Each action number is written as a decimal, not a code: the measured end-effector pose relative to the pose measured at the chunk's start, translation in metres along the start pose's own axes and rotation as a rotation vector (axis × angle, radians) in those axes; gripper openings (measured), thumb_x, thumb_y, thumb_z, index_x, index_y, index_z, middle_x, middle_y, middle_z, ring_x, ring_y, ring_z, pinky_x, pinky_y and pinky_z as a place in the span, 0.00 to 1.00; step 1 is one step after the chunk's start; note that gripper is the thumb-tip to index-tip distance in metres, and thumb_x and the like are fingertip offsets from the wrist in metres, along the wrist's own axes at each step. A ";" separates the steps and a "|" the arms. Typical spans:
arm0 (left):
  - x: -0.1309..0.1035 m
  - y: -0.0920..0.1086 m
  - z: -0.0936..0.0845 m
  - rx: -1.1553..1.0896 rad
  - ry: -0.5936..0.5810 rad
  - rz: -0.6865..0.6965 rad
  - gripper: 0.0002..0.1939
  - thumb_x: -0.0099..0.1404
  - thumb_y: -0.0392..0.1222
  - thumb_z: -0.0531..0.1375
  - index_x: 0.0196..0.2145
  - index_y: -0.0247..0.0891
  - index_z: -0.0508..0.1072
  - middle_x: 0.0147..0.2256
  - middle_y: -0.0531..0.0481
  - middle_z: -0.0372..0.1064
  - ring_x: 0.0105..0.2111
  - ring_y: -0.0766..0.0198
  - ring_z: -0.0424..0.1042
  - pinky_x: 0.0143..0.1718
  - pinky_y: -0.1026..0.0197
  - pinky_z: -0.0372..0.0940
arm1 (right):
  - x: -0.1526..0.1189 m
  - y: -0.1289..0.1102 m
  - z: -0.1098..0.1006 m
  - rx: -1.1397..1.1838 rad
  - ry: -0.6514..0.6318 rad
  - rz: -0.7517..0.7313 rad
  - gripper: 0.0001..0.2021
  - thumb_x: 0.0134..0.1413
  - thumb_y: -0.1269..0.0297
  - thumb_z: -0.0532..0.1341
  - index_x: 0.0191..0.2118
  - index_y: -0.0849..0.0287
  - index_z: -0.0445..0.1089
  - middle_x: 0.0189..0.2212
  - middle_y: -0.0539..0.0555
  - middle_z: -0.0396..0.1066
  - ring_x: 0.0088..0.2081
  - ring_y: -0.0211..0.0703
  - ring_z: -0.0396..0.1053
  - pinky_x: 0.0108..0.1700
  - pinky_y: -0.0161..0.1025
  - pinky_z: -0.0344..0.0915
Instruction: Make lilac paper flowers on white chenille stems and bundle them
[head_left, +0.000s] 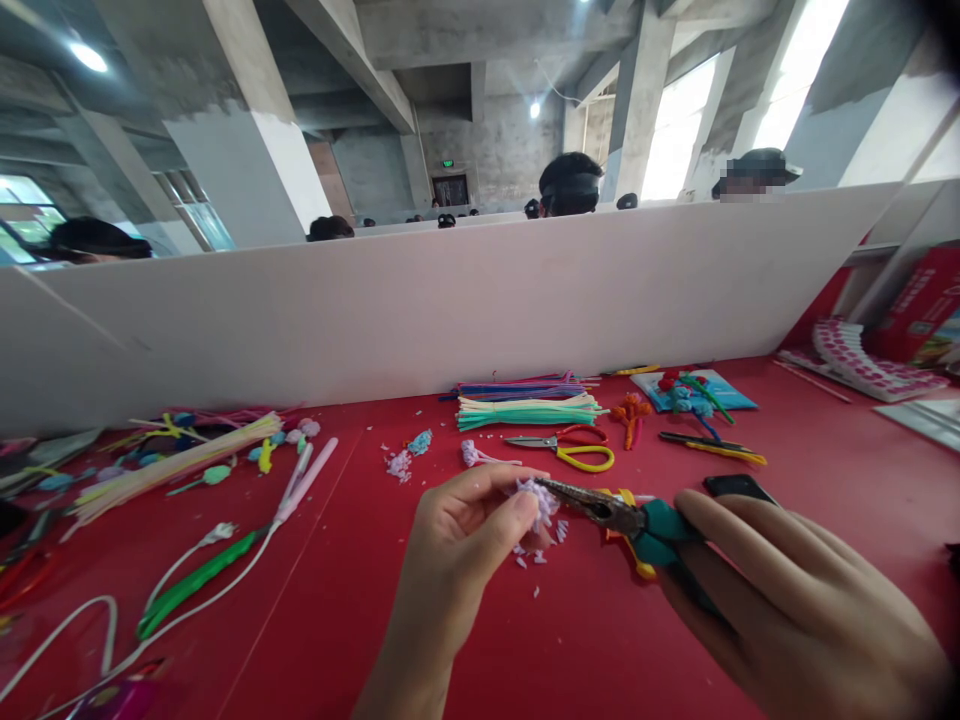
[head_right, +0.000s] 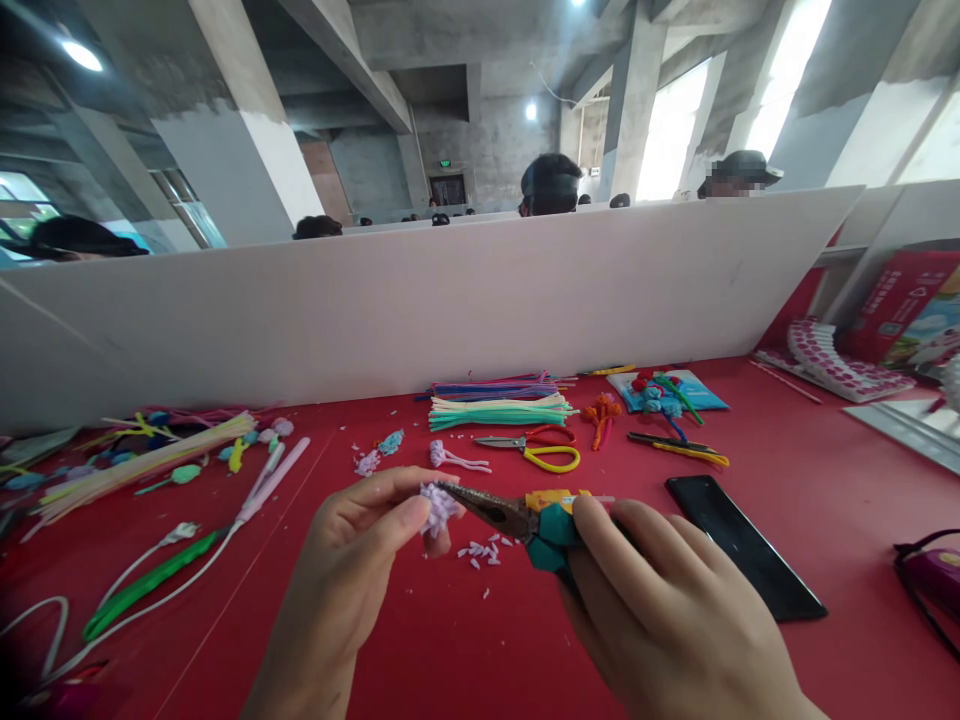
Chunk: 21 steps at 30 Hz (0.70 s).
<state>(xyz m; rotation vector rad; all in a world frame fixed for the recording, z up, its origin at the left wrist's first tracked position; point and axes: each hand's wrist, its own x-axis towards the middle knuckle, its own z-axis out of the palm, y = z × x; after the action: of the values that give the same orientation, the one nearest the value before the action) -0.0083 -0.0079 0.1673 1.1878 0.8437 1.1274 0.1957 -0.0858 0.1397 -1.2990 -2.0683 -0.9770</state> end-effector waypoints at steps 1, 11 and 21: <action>0.000 0.000 0.000 0.004 -0.004 -0.002 0.06 0.54 0.40 0.63 0.30 0.36 0.77 0.19 0.51 0.70 0.21 0.68 0.67 0.25 0.66 0.64 | 0.000 0.000 0.000 -0.032 0.005 -0.017 0.09 0.58 0.70 0.54 0.34 0.61 0.71 0.36 0.57 0.73 0.34 0.49 0.68 0.31 0.44 0.62; 0.006 0.003 0.000 -0.076 0.078 0.075 0.06 0.53 0.37 0.64 0.32 0.36 0.75 0.28 0.51 0.72 0.29 0.68 0.69 0.33 0.68 0.65 | -0.003 0.002 -0.004 0.157 0.001 0.084 0.04 0.54 0.70 0.58 0.34 0.58 0.71 0.40 0.58 0.69 0.37 0.49 0.68 0.38 0.46 0.64; 0.002 0.001 0.000 -0.013 0.031 0.042 0.09 0.53 0.40 0.63 0.33 0.37 0.79 0.29 0.48 0.72 0.28 0.67 0.67 0.33 0.66 0.64 | 0.001 0.005 -0.004 0.279 -0.056 0.148 0.05 0.55 0.69 0.57 0.33 0.56 0.71 0.40 0.57 0.69 0.32 0.46 0.68 0.29 0.44 0.66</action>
<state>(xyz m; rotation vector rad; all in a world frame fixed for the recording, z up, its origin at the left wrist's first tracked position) -0.0075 -0.0059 0.1685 1.1845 0.8374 1.1860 0.1997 -0.0871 0.1445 -1.3205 -2.0299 -0.5699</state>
